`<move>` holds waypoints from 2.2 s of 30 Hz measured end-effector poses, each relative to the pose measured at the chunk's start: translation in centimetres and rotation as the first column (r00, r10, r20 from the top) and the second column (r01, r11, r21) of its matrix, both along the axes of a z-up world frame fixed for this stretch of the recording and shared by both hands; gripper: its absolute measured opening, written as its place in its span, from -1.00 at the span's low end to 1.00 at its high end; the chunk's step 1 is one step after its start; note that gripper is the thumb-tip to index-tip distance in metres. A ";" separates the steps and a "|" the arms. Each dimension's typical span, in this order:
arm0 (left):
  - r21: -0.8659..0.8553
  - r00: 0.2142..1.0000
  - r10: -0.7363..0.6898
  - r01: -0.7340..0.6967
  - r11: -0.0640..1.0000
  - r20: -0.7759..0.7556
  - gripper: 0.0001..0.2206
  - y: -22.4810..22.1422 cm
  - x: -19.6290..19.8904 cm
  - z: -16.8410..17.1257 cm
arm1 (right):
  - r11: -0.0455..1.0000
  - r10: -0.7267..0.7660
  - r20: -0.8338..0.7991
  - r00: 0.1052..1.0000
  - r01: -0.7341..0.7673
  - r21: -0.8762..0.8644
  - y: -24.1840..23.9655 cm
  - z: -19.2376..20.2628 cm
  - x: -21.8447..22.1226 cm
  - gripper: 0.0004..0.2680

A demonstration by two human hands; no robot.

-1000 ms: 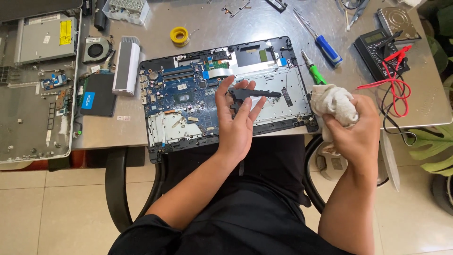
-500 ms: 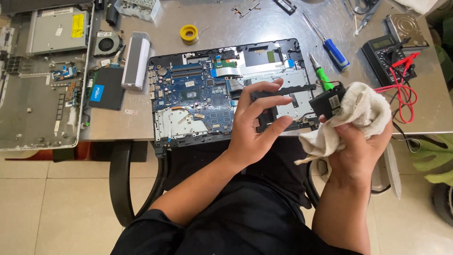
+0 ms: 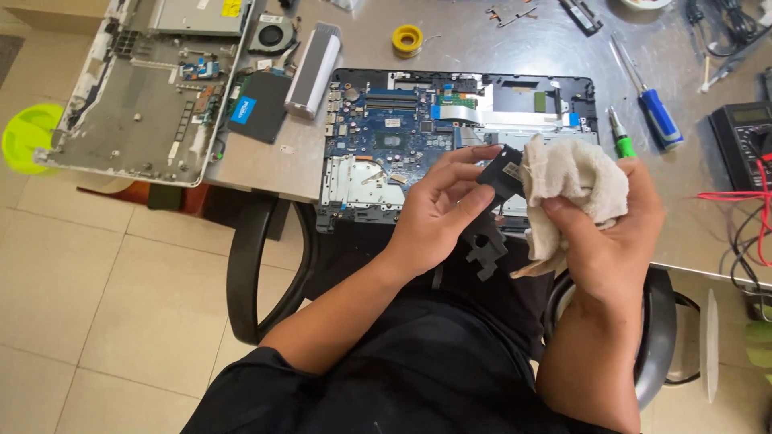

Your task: Cleaning internal laptop speakers with a cloth and installing them into the laptop chassis, including routing wires and using a screwdriver.

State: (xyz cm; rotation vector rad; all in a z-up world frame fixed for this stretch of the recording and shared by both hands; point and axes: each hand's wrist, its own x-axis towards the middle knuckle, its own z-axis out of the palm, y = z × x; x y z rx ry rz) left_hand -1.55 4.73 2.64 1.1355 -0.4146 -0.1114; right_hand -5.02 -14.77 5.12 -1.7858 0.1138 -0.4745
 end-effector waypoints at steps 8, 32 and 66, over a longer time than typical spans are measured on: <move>0.131 0.962 0.266 -0.272 0.953 0.059 -0.77 1.3 -0.2 0.8 | 0.949 -0.046 0.231 0.972 -0.030 0.314 2.1 -1.9 2.0 -0.65; 0.170 0.747 0.392 -0.551 0.817 0.537 -0.81 1.4 -2.3 2.0 | 0.510 -0.628 0.231 0.743 0.169 0.844 4.7 -2.5 0.6 -0.44; -0.126 0.166 0.417 -0.799 0.588 0.894 -0.84 2.0 0.9 1.1 | 0.850 0.369 0.383 0.847 -0.140 -0.509 1.6 1.3 0.1 -0.50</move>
